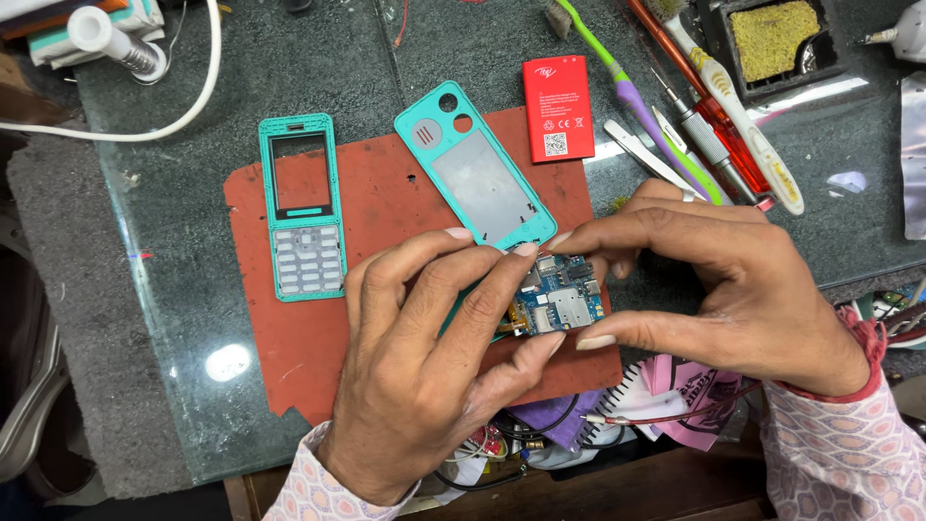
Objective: The person disassembles a teal feature phone at a repair workbench, prying the keypad frame off by hand, removing the battery, opening a workbench drawer, separating the display and main board from the housing, and brushing the exposed keypad board with a toothbrush. They then apply liquid from a yellow squeeze bottle onto the board and continue brushing it.
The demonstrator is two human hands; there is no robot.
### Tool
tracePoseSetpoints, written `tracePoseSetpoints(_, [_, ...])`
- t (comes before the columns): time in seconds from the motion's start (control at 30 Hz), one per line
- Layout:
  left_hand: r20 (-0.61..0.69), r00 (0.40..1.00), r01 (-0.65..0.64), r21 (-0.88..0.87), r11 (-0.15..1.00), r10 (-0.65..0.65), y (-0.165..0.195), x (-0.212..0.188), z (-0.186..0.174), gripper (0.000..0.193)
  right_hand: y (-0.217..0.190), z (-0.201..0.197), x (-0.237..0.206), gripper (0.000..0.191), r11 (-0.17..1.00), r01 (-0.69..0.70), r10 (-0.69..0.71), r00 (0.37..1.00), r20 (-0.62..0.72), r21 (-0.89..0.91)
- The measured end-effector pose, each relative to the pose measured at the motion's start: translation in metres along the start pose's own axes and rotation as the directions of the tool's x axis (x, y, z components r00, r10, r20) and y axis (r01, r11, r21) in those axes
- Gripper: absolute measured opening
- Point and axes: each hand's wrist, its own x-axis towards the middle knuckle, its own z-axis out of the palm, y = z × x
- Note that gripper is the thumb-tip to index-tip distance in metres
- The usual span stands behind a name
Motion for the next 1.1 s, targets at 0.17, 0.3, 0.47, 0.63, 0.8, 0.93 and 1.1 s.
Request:
tracePoseSetpoints(0.17, [-0.006, 1.0, 0.019, -0.047, 0.999, -0.019, 0.0, 0.0, -0.001, 0.059, -0.009, 0.006, -0.003, 0.065, 0.967, 0.095, -0.103, 0.995, 0.019, 0.235])
tracePoseSetpoints(0.3, [-0.009, 0.997, 0.079, -0.185, 0.98, -0.082, -0.002, -0.001, -0.004, 0.059, -0.011, 0.01, -0.002, 0.068, 0.981, 0.149, -0.151, 0.988, 0.013, 0.128])
tracePoseSetpoints(0.47, [-0.003, 0.995, 0.099, -0.262, 0.96, -0.103, -0.005, -0.001, -0.003, 0.058, -0.009, 0.013, -0.003, 0.062, 0.98, 0.147, -0.148, 0.989, -0.003, 0.134])
tracePoseSetpoints(0.63, [-0.012, 0.994, 0.099, -0.278, 0.955, -0.107, -0.004, -0.003, -0.002, 0.056, -0.008, 0.018, -0.003, 0.048, 0.967, 0.253, -0.253, 0.965, -0.063, -0.02])
tracePoseSetpoints(0.8, [0.0, 0.99, 0.135, -0.296, 0.946, -0.142, -0.003, -0.002, -0.002, 0.055, -0.009, 0.022, -0.003, 0.039, 0.951, 0.293, -0.302, 0.948, -0.101, -0.096])
tracePoseSetpoints(0.93, [0.004, 0.991, 0.125, -0.311, 0.942, -0.13, -0.002, -0.001, -0.003, 0.056, -0.009, 0.022, -0.004, 0.033, 0.958, 0.273, -0.283, 0.952, -0.119, -0.093])
tracePoseSetpoints(1.1, [0.006, 0.992, 0.119, -0.297, 0.947, -0.122, -0.003, -0.002, -0.004, 0.055, -0.01, 0.026, -0.003, 0.036, 0.965, 0.204, -0.234, 0.953, -0.192, -0.164])
